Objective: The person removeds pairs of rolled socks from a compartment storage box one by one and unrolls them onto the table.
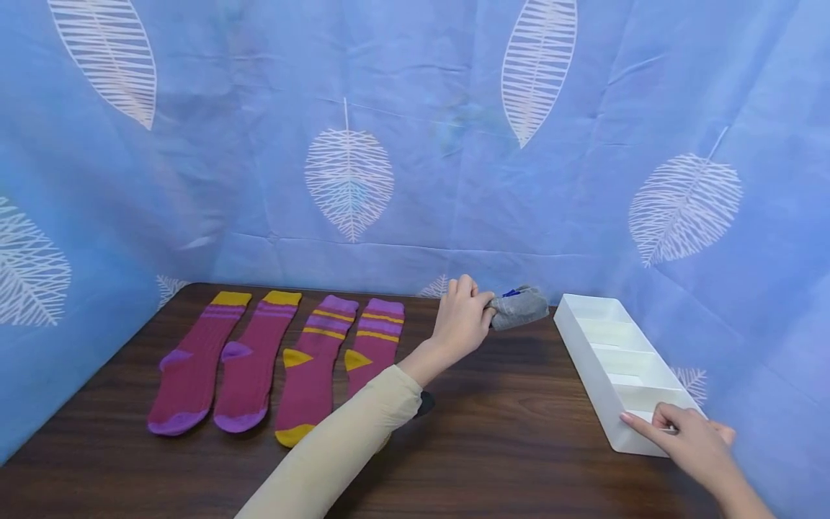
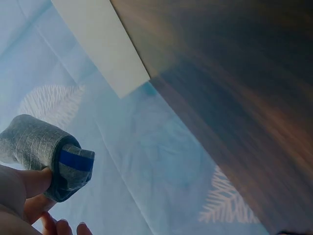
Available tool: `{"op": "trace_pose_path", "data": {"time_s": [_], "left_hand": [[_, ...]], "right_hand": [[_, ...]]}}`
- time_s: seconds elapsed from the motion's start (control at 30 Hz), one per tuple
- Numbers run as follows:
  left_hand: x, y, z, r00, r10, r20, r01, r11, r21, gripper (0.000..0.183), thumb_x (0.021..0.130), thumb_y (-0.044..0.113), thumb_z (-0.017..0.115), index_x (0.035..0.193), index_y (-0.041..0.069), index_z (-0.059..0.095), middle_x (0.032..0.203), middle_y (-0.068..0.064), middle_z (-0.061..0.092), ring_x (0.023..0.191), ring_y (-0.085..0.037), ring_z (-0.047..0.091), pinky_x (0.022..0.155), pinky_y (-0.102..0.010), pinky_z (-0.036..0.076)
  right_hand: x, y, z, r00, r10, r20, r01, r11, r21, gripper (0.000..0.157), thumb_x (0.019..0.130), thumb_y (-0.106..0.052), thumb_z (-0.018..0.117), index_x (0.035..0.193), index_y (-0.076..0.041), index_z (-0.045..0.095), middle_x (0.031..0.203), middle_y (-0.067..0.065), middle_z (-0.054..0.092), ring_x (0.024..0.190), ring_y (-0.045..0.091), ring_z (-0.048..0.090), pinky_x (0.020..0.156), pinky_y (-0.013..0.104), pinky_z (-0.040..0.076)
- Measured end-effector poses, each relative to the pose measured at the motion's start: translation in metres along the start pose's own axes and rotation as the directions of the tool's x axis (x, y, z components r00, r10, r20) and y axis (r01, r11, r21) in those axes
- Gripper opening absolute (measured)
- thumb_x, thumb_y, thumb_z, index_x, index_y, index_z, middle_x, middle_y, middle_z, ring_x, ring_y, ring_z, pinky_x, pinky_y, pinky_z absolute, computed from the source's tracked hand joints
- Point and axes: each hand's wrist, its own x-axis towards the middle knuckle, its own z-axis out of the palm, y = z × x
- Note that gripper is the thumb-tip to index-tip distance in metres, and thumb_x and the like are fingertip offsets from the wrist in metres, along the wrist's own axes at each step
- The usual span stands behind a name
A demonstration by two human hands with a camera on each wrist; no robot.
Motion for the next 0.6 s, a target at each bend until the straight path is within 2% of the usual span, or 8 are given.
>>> {"op": "trace_pose_path", "data": {"time_s": [0.2, 0.4, 0.6], "left_hand": [[-0.015, -0.013, -0.010, 1.000, 0.004, -0.029, -0.004, 1.000, 0.008, 0.027, 0.098, 0.036, 0.058, 0.121, 0.029, 0.069, 0.097, 0.004, 0.042, 0.085, -0.014, 0.028, 0.067, -0.023, 0.020], [-0.029, -0.018, -0.022, 1.000, 0.027, 0.009, -0.027, 1.000, 0.011, 0.027, 0.098, 0.035, 0.058, 0.122, 0.028, 0.069, 0.096, 0.004, 0.042, 0.087, -0.014, 0.029, 0.066, -0.024, 0.019], [-0.049, -0.025, -0.026, 0.996, 0.052, 0.067, -0.054, 0.998, 0.033, 0.026, 0.096, 0.035, 0.061, 0.119, 0.027, 0.071, 0.095, 0.004, 0.043, 0.085, -0.013, 0.031, 0.064, -0.023, 0.020]], "right_hand": [[-0.001, 0.002, -0.001, 1.000, 0.016, 0.017, -0.016, 1.000, -0.009, 0.046, 0.095, -0.038, 0.061, 0.064, -0.010, 0.042, 0.056, -0.006, 0.033, 0.055, 0.006, 0.028, 0.069, 0.056, 0.005], [-0.002, 0.003, -0.003, 0.999, 0.028, 0.022, -0.028, 0.999, -0.024, 0.046, 0.095, -0.040, 0.060, 0.065, -0.010, 0.042, 0.057, -0.005, 0.033, 0.056, 0.006, 0.027, 0.068, 0.056, 0.006], [0.001, 0.003, -0.002, 0.999, 0.035, 0.037, -0.033, 0.999, -0.037, 0.047, 0.095, -0.042, 0.059, 0.065, -0.011, 0.042, 0.057, -0.006, 0.033, 0.057, 0.006, 0.028, 0.069, 0.056, 0.007]]}}
